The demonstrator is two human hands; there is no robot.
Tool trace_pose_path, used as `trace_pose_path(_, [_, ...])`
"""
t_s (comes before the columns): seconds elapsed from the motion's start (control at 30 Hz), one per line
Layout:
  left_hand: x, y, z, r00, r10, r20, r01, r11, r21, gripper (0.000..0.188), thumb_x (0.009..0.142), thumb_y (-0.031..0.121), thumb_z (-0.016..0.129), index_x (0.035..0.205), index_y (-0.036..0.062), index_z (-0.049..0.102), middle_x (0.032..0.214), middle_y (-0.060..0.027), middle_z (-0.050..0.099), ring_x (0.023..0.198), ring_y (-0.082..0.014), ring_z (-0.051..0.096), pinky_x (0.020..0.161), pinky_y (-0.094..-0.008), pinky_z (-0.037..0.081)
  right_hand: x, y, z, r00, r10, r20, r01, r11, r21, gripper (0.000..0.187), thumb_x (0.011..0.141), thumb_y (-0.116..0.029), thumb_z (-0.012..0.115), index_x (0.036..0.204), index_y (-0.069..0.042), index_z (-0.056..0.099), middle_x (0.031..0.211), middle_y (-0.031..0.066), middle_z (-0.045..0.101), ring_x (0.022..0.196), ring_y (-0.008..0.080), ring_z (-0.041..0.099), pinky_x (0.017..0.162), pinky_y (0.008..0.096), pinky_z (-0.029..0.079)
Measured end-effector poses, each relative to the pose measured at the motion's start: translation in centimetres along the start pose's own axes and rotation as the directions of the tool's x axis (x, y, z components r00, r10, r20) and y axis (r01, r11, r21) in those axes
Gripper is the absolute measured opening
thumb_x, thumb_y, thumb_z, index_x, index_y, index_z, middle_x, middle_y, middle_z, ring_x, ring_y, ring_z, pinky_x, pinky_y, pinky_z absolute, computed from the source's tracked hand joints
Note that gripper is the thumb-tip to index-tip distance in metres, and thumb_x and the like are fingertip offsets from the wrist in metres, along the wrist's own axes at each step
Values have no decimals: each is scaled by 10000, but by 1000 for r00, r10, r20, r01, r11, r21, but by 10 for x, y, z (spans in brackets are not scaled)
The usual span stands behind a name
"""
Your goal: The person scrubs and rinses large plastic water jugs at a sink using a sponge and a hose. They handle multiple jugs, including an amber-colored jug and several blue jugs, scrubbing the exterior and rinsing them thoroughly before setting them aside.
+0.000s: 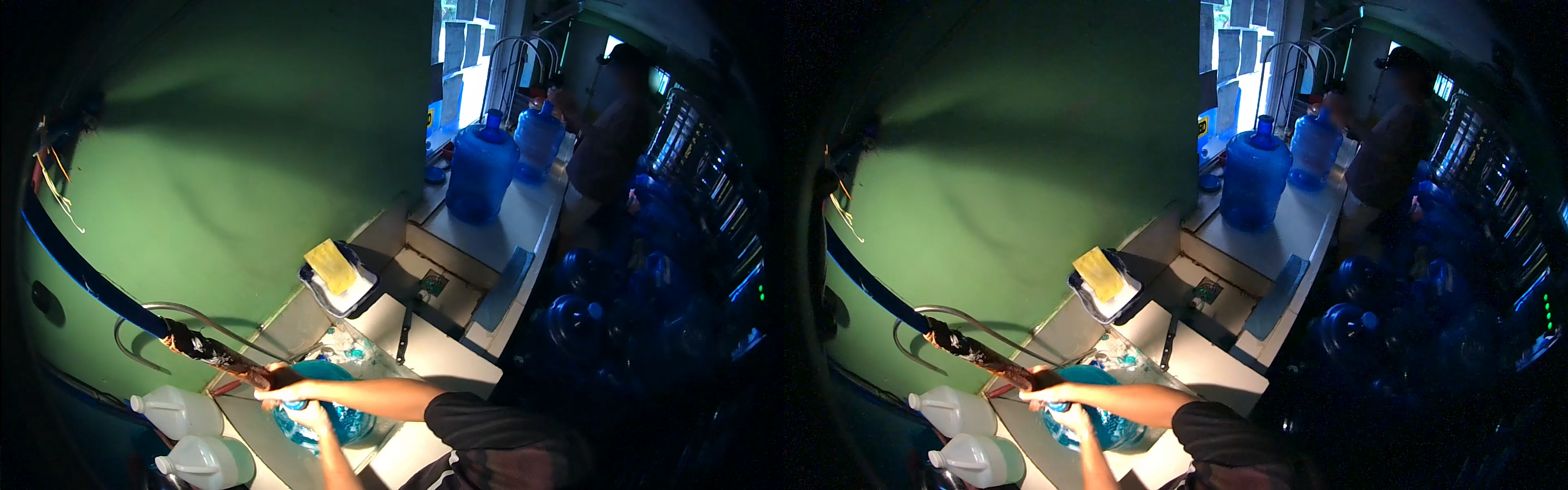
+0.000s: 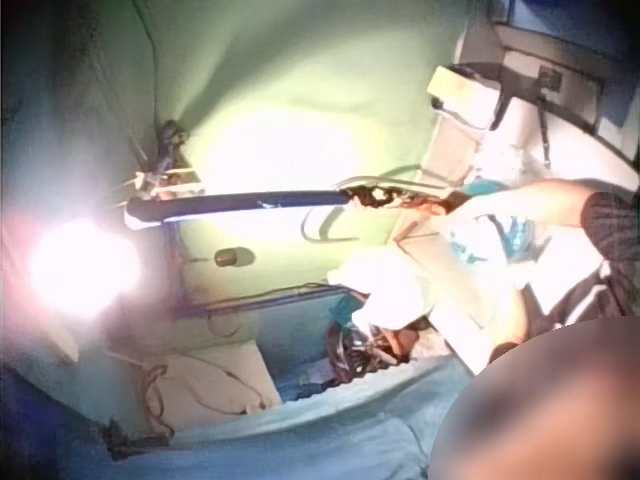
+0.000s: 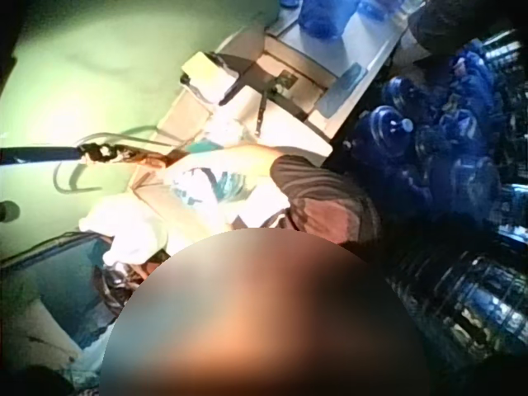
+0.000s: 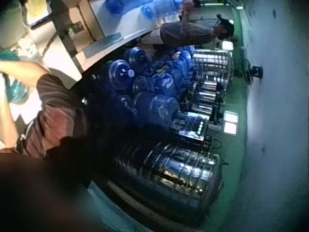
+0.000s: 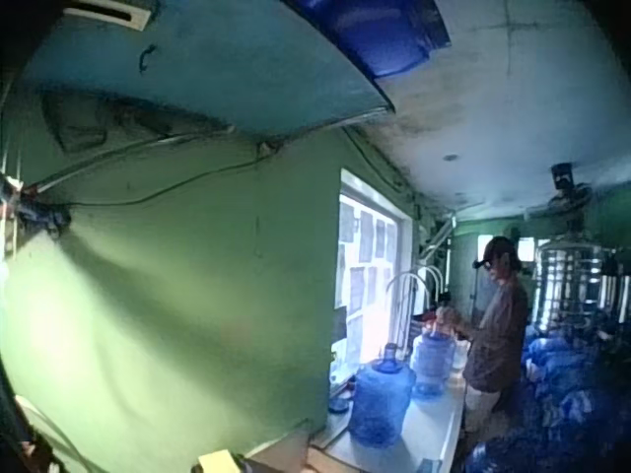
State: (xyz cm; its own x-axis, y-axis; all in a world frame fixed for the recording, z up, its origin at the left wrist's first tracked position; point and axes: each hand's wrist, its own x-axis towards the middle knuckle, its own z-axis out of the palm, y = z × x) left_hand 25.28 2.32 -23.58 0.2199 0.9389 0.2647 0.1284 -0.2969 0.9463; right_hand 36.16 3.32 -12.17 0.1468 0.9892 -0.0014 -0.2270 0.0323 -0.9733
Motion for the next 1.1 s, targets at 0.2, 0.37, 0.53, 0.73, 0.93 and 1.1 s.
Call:
trace_pose_path(0.2, [30,-138,-52,761,-133,635,562,624,-543,632,974,331,605,1494,90,340,1439,-105,466,1279,-236,490,1070,-392,430,-14,-14,44,940,-336,58,303,745,-594,389,796,-398,736,876,-25,657,826,185,694,809,386,680,763,477,548])
trace_pose_path(0.37, [18,-156,-37,529,281,801,688,411,-598,559,1069,381,442,1549,140,287,1542,-71,375,1391,-241,399,1160,-433,354,-35,-29,56,931,-352,93,304,611,-731,451,847,-469,651,963,-33,662,976,216,685,953,404,647,853,494,514])
trace_pose_path(0.53, [23,-78,-28,908,-209,362,417,399,-816,541,1086,388,406,1521,76,323,1476,-102,435,1311,-219,463,1076,-389,435,-36,-22,27,986,-146,78,151,595,-789,499,854,-481,634,1046,-21,674,1117,230,672,1121,371,608,964,485,478])
trace_pose_path(0.73, [13,-12,-33,916,-32,401,6,998,65,830,666,176,883,1373,24,474,1241,-119,592,1134,-239,595,1004,-378,475,-23,41,17,974,-158,-161,-55,526,-849,456,756,-436,707,985,-42,685,1014,202,697,1004,411,639,869,507,506])
trace_pose_path(0.93, [1,9,-20,970,-66,234,30,987,158,586,626,238,900,1122,62,643,1067,-82,691,1002,-204,671,911,-356,529,-21,58,14,990,-138,-28,37,443,-896,447,740,-430,715,986,-59,688,1000,190,701,981,400,651,856,502,515])
trace_pose_path(1.1, [1,-19,-26,949,104,299,-196,934,299,558,578,230,909,1057,35,699,1062,-146,727,999,-259,698,884,-377,556,-14,45,-10,969,-150,197,236,319,-918,440,727,-426,722,988,-73,690,988,180,705,961,390,661,846,497,521])
